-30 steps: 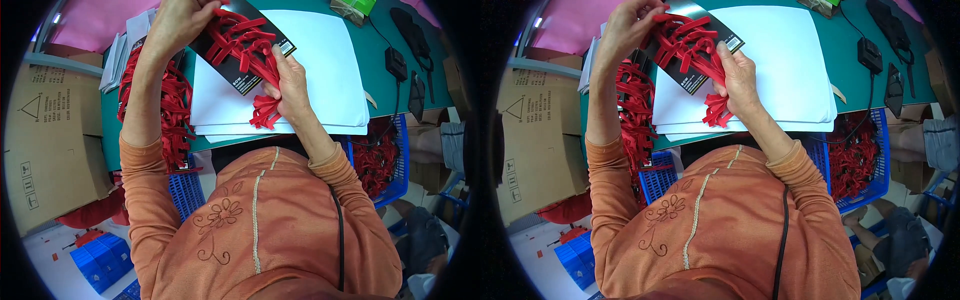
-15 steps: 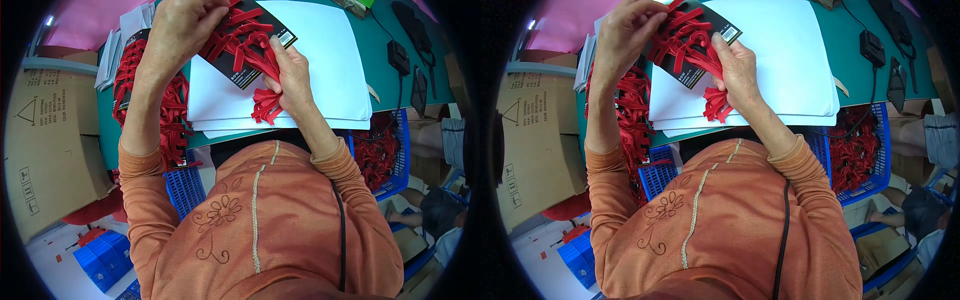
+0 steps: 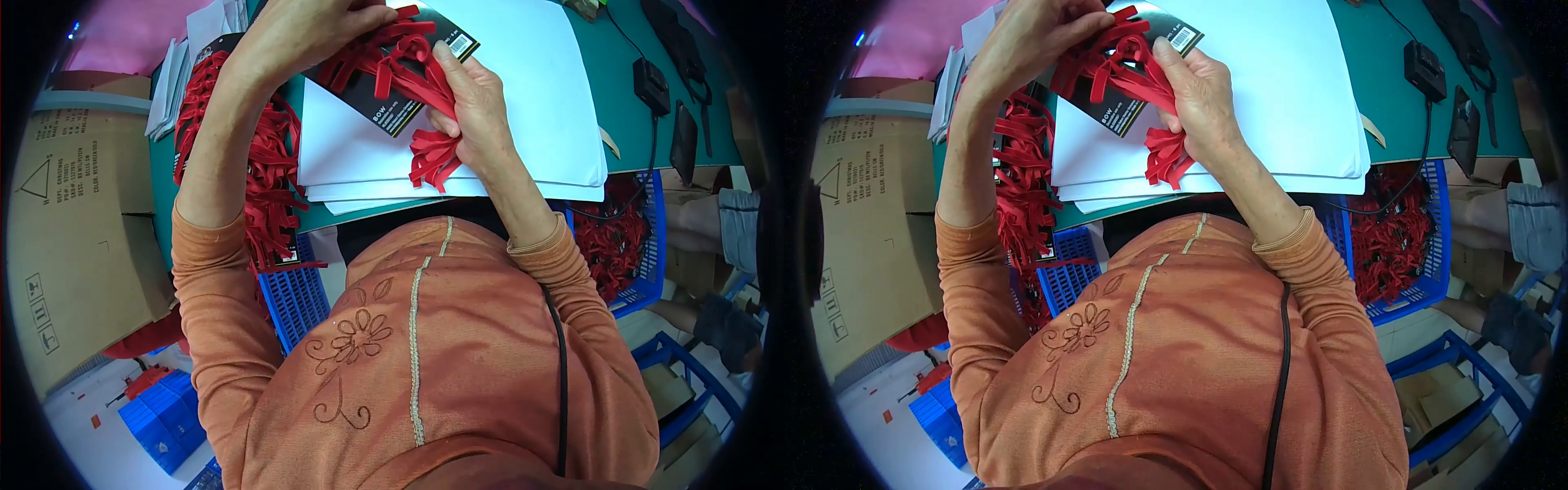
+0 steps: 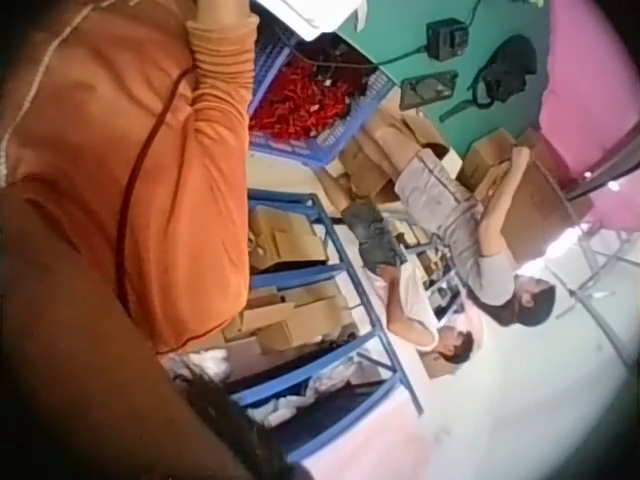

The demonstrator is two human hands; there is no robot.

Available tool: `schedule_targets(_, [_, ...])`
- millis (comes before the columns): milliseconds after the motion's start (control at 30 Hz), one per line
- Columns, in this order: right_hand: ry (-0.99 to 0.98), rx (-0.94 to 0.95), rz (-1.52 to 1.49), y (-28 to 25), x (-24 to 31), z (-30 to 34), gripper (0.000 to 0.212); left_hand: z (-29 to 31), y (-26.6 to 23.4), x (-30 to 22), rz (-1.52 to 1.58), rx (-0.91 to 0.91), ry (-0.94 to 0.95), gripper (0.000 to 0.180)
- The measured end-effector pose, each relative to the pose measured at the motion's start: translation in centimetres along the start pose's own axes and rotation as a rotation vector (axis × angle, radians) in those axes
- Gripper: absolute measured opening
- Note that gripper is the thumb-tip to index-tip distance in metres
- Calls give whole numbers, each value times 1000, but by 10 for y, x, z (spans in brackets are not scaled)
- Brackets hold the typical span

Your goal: Organizing red shoe laces onto cardboard display cards and placing them into plastic bags.

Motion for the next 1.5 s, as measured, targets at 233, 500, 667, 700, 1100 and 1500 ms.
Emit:
schedule_targets(233, [23, -48, 20, -3, 1, -1, 26, -4, 12, 3, 36, -189, 12, 8])
schedule_targets(500, [87, -75, 12, -5, -3, -1, 25, -7, 27, -13, 55, 34, 194, 10])
schedule_targets(667, [109, -88, -8, -7, -7, -2, 25, -8, 17, -15, -4, -50, -126, 16])
schedule_targets(700, [107, -79, -7, -5, -5, -3, 25, -5, 14, -12, -7, -57, -131, 16])
schedule_targets(1100, [143, -68, 58, 8, -2, -4, 24, -4, 22, -4, 198, -26, 11, 29])
schedule_targets(1500, [108, -100, 79, -1, 8, -6, 22, 44, 44, -35, -135, -632, 375, 27])
Point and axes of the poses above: each hand's wrist, its own z-axis away from the middle knuckle, its own y-axis out of the palm, x = y × z, the point moved 5 cm from there along -z, towards the middle knuckle, and after that the axes turned 11 degrees about x, right-handed, at the moved point
